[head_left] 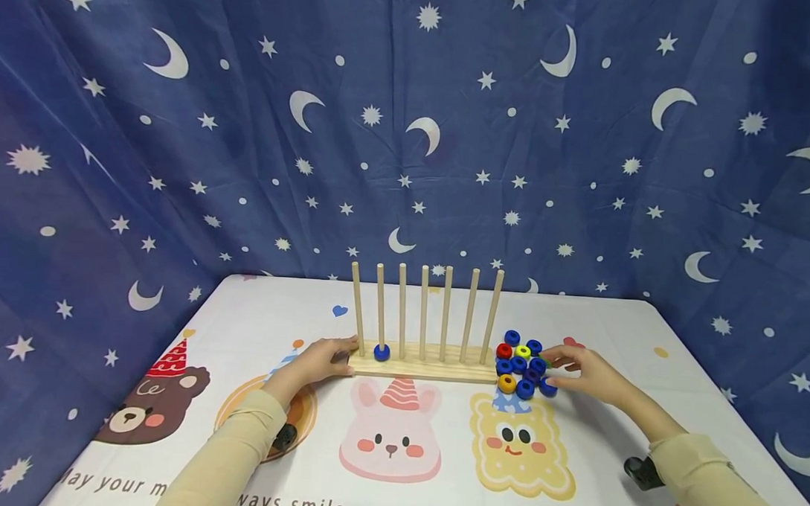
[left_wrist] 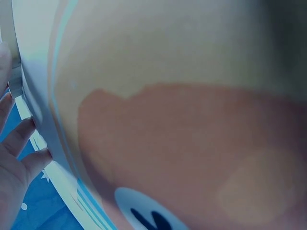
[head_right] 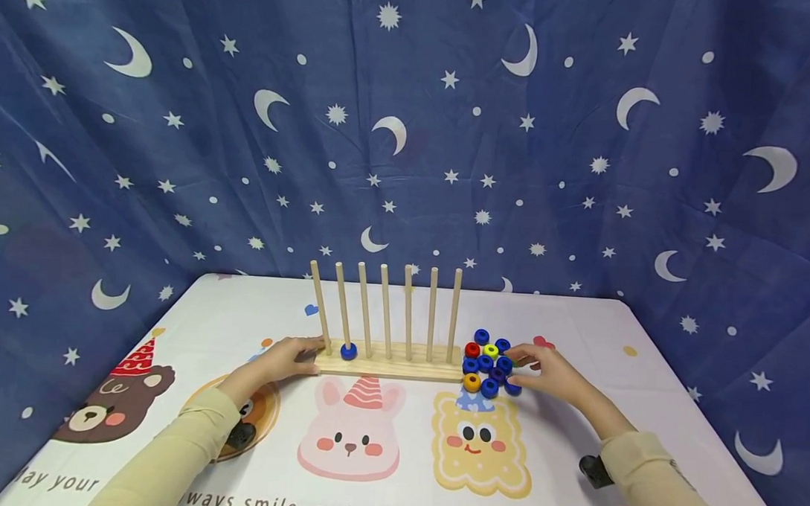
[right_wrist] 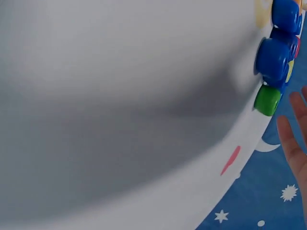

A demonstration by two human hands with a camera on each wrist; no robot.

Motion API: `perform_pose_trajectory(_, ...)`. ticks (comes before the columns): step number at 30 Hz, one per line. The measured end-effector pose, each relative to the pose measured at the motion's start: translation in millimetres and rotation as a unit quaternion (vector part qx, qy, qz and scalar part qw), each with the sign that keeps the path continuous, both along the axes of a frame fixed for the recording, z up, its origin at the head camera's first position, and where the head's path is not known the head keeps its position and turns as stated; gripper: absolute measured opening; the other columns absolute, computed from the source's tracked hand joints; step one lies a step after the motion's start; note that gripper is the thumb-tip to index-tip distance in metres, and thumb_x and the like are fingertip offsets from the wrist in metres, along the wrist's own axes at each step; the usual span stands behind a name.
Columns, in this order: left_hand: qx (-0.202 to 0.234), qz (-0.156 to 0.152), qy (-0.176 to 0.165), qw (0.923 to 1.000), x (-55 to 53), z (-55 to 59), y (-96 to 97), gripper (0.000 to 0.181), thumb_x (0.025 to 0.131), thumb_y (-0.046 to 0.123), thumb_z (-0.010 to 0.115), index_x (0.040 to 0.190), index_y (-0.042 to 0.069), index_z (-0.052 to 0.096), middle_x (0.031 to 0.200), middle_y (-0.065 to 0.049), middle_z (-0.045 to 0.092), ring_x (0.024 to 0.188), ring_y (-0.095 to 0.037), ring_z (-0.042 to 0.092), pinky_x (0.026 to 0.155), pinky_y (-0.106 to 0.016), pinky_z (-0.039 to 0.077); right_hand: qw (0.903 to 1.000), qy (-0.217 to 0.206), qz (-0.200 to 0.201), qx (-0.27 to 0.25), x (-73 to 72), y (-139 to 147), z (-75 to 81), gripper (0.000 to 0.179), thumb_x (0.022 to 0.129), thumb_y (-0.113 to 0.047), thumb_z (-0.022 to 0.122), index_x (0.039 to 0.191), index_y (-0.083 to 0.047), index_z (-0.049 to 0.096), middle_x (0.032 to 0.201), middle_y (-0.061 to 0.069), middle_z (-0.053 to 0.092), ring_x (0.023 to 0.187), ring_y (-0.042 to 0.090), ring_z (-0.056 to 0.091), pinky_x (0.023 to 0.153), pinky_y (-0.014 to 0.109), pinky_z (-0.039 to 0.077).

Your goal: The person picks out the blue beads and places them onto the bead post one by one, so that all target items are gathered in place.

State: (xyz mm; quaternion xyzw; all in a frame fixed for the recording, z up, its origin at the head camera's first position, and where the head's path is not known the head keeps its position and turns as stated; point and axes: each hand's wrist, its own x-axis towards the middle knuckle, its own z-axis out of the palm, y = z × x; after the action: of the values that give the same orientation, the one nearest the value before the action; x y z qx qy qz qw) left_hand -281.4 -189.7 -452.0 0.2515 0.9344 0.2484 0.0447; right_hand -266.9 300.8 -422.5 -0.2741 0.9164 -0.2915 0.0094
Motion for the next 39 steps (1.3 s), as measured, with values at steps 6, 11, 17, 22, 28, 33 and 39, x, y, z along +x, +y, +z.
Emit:
perform_pose_trajectory(6,0.0,0.007,-0.003,1.0,-0.1,0.3,0.5,0.055,0.082,0.02,0.071,0.128,-0.005,0.055,0.139,-0.02,0.048,0.128,-0.041,0.044,0.108,-0.052,0.036,0.9987,-0.042,0.027,0.002,-2.1,8,-7.0,0.039,0.081,-0.019,0.074,0.11,0.004,0.062,0.107,0.021,0.066,0.09,0.027,0.067,0.076,0.039,0.058)
perform_pose_trajectory(11,-0.001,0.007,-0.004,1.0,-0.9,-0.6,1.1,0.055,0.081,0.021,0.072,0.127,-0.005,0.055,0.139,-0.019,0.048,0.128,-0.041,0.045,0.108,-0.052,0.036,0.9957,-0.079,0.048,-0.009,-1.8,12,-13.2,0.036,0.081,-0.017,0.073,0.107,0.006,0.061,0.104,0.021,0.065,0.086,0.021,0.066,0.074,0.038,0.059)
perform_pose_trajectory(17,-0.005,0.004,0.002,1.0,-1.7,0.9,1.5,0.055,0.081,0.022,0.072,0.127,-0.004,0.056,0.138,-0.02,0.048,0.127,-0.042,0.046,0.107,-0.052,0.037,0.9955,-0.08,0.052,0.004,-0.7,11,-13.9,0.034,0.081,-0.017,0.073,0.105,0.005,0.061,0.101,0.018,0.065,0.086,0.018,0.063,0.075,0.036,0.059)
perform_pose_trajectory(22,-0.003,0.005,0.003,1.0,-0.3,1.4,1.2,0.055,0.08,0.021,0.072,0.127,-0.004,0.056,0.138,-0.02,0.049,0.127,-0.042,0.046,0.107,-0.052,0.037,0.9968,-0.063,0.044,0.023,-1.3,10,-16.6,0.033,0.079,-0.018,0.074,0.103,0.002,0.063,0.097,0.01,0.066,0.083,0.009,0.058,0.074,0.028,0.058)
perform_pose_trajectory(28,0.005,0.01,-0.014,0.9998,3.2,1.2,2.9,0.055,0.081,0.02,0.071,0.128,-0.004,0.055,0.139,-0.02,0.048,0.128,-0.041,0.044,0.108,-0.052,0.036,0.9971,-0.063,0.03,0.031,0.8,9,-18.5,0.034,0.078,-0.015,0.075,0.103,0.004,0.063,0.098,0.013,0.066,0.082,0.011,0.058,0.074,0.029,0.057)
perform_pose_trajectory(33,0.006,0.005,-0.004,1.0,3.2,-0.1,2.5,0.055,0.081,0.02,0.072,0.127,-0.005,0.055,0.138,-0.02,0.049,0.127,-0.042,0.045,0.107,-0.052,0.037,0.9966,-0.073,0.008,0.037,0.0,7,-18.0,0.033,0.076,-0.011,0.075,0.102,0.005,0.063,0.098,0.013,0.067,0.082,0.015,0.059,0.073,0.03,0.057)
perform_pose_trajectory(39,0.003,-0.006,0.014,0.9999,1.7,0.5,1.0,0.055,0.081,0.02,0.072,0.126,-0.007,0.056,0.136,-0.022,0.05,0.126,-0.042,0.047,0.106,-0.052,0.038,0.9961,-0.073,-0.012,0.049,-0.5,5,-17.8,0.031,0.075,-0.009,0.076,0.101,0.004,0.065,0.095,0.012,0.067,0.081,0.017,0.059,0.073,0.03,0.058)
